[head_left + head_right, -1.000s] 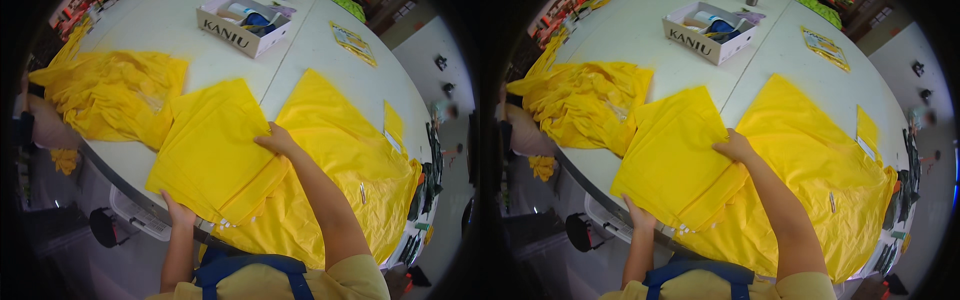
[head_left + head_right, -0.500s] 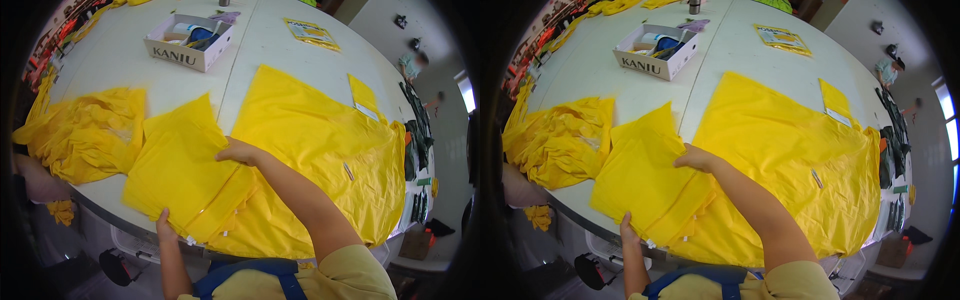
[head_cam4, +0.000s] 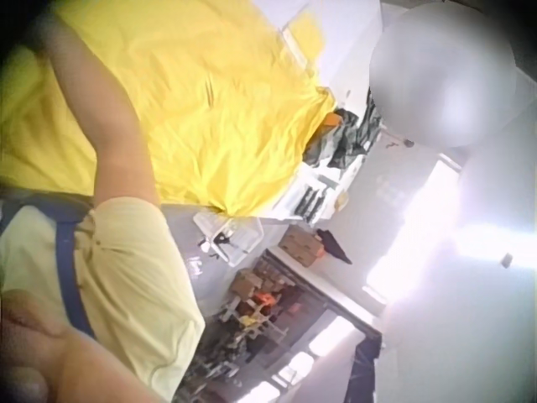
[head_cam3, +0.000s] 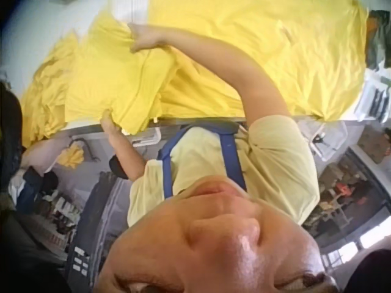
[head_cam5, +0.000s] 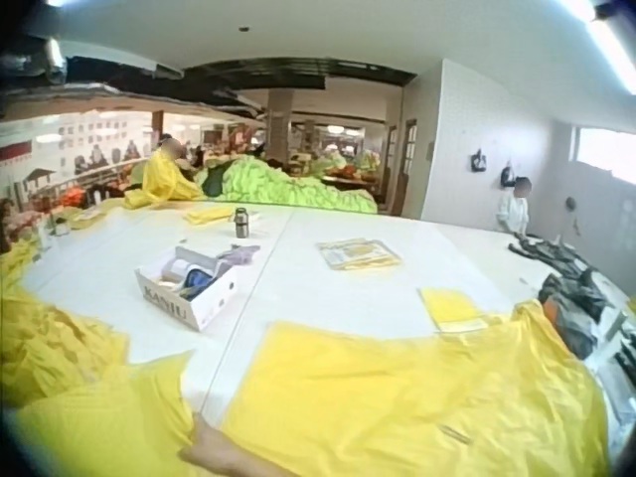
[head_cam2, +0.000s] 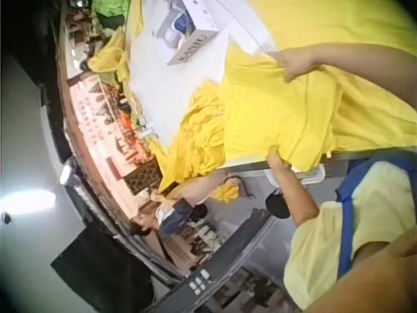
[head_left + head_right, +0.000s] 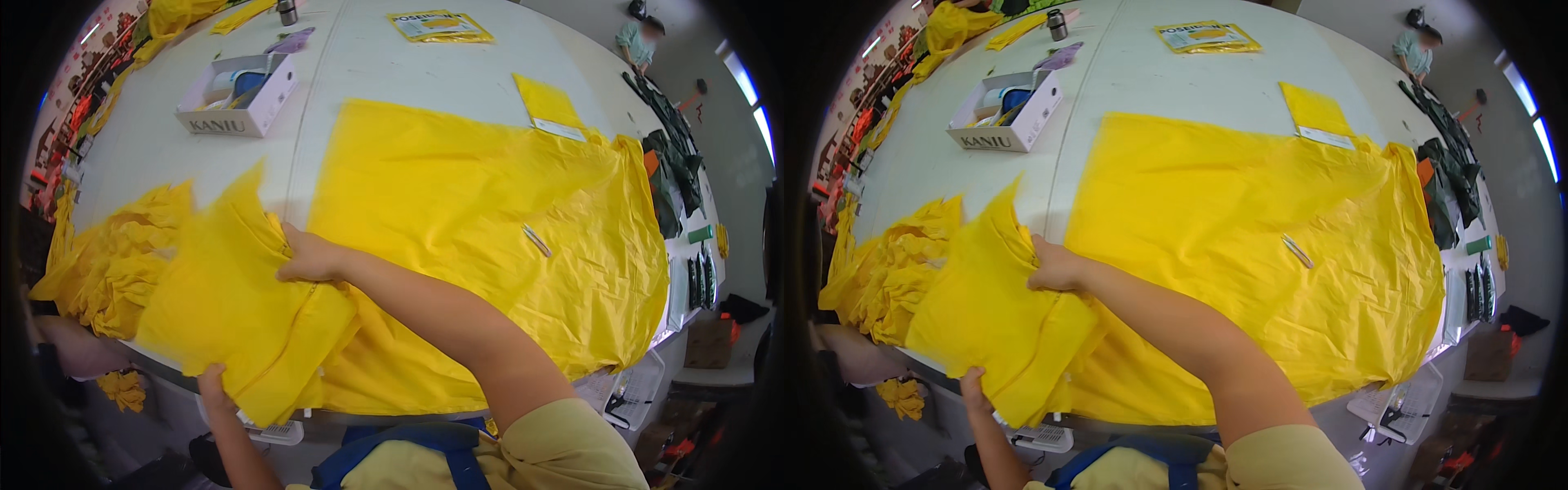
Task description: The person folds a yellow raincoat on a table, aligns the edges, and places it into a clear plastic bag. They then use scissors to trim a tag or excess material from the folded item before sealing the bag.
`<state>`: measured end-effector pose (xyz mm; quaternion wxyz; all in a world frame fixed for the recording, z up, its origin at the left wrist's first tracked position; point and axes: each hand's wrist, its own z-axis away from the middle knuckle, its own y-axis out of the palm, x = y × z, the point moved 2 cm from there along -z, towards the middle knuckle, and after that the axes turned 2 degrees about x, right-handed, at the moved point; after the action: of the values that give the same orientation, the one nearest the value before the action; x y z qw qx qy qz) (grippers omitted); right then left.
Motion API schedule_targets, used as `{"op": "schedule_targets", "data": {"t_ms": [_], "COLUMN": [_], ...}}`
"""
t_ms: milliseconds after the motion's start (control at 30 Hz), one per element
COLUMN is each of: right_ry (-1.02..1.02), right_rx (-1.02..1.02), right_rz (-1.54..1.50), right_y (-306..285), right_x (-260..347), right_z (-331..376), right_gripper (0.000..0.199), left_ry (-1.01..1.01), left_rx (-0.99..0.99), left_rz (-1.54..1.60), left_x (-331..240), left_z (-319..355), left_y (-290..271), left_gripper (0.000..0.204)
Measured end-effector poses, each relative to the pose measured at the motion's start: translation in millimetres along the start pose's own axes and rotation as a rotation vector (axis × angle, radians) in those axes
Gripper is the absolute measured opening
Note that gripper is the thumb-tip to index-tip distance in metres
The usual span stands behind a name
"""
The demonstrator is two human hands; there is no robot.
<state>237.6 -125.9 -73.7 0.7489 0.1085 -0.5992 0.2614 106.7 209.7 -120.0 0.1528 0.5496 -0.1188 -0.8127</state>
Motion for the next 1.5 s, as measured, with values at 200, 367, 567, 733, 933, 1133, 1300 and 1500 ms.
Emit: {"op": "schedule_targets", "data": {"t_ms": [200, 367, 567, 733, 933, 1133, 1300, 1500], "right_ry": [-0.213, -0.03, 0.221, 0.748, 0.698, 0.813, 0.288, -0.049], "right_rx": [-0.145, -0.128, -0.593, -0.197, -0.006, 0.298, -0.318, -0.86], "right_rz": [-0.159, -0.482, 0.855, 1.072, 1.078, 1.081, 1.297, 1.256], "right_y": [-84.9, -190.8, -351.4, -381.5, -391.1, -461.3, -590.9, -712.4], "right_x": [33.2, 9.9, -126.9, -227.8, -222.1, -166.9, -162.7, -202.5], "right_z": [113.8, 201.9, 256.9, 299.1, 307.4, 206.6, 38.0, -192.7], "right_gripper": [0.076, 0.068, 0.082, 0.091, 0.093, 0.047, 0.046, 0.081], "left_ry": [0.057, 0.029, 0.392, -0.005, -0.07, -0.203, -0.34, -0.307], "left_rx": [0.165, 0.199, 0.194, 0.339, 0.188, -0.214, -0.261, -0.217], "left_rz": [-0.052, 0.178, -0.117, 0.577, 0.592, 0.365, 0.135, -0.297], "left_x": [-26.5, 5.6, 76.3, 71.7, 135.9, 188.9, 222.4, 215.9], "left_z": [47.1, 53.6, -16.5, -55.9, -183.1, -228.9, -229.7, -211.5], "left_y": [129.8, 257.5, 284.7, 393.8, 378.7, 377.6, 365.4, 316.7], "left_gripper": [0.049, 0.045, 0.041, 0.038, 0.033, 0.033, 0.042, 0.033]}}
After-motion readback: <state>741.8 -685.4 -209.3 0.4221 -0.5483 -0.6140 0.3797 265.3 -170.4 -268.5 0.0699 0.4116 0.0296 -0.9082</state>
